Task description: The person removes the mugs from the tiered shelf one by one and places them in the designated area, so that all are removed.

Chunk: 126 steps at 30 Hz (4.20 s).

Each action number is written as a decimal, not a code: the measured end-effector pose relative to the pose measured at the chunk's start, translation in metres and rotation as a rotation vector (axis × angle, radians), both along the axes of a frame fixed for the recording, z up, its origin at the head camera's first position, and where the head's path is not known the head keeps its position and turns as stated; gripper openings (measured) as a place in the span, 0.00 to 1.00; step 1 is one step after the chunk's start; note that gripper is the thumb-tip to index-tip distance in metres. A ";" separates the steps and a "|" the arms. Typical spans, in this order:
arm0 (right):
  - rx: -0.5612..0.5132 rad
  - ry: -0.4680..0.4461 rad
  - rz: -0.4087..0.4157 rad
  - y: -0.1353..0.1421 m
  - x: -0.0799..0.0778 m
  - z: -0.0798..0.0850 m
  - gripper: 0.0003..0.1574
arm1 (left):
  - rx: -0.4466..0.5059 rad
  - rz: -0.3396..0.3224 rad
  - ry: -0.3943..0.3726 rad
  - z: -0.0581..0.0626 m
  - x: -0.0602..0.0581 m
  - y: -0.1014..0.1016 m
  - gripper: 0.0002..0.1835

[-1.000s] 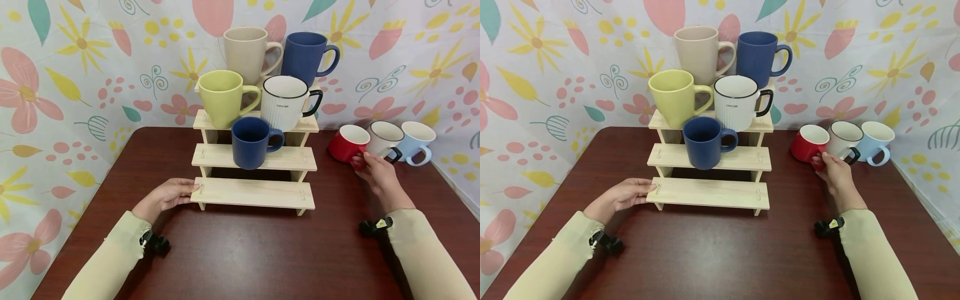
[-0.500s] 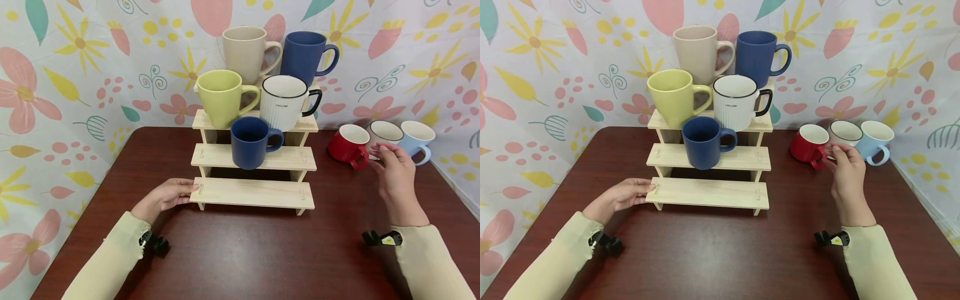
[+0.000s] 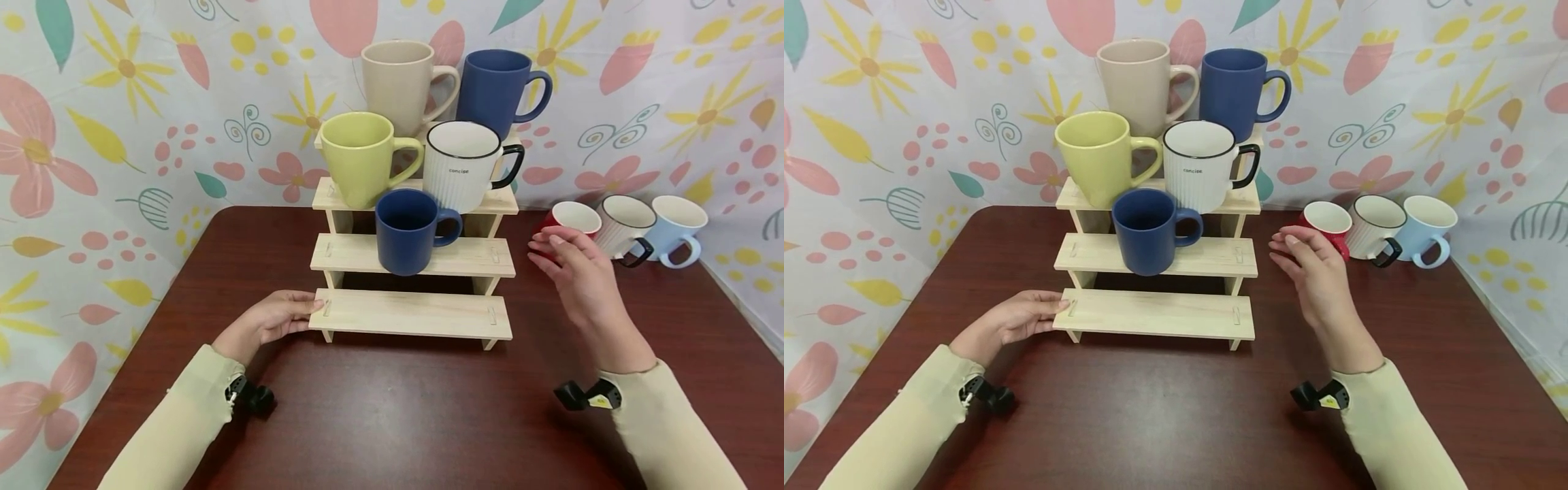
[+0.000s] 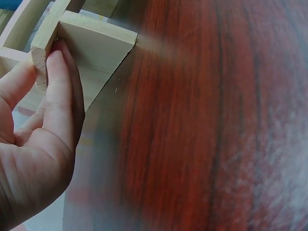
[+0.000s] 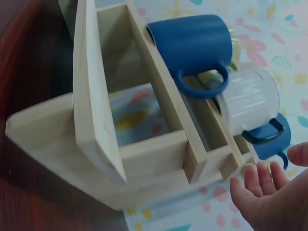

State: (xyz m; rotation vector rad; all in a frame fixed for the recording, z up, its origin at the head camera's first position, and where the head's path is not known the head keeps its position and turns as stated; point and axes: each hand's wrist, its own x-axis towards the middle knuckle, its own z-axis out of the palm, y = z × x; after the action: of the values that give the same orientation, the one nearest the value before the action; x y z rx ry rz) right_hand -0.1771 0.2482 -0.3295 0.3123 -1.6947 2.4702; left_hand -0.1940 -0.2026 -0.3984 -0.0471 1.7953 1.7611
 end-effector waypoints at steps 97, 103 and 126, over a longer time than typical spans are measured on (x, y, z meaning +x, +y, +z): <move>0.403 -0.154 0.370 -0.077 -0.005 0.021 0.16 | 0.003 0.040 0.017 -0.001 0.002 0.003 0.26; 0.365 -0.131 0.343 -0.069 0.002 0.019 0.14 | -0.002 0.046 0.027 0.000 0.002 0.002 0.26; 0.194 -0.003 0.276 0.002 0.027 0.000 0.16 | -0.048 0.039 0.039 0.002 0.001 0.003 0.25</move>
State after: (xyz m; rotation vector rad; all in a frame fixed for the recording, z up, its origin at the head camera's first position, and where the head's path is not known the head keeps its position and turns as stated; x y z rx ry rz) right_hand -0.1505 0.2498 -0.3293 0.6010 -2.0198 2.4878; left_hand -0.1934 -0.1992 -0.3959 -0.0688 1.8767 1.7571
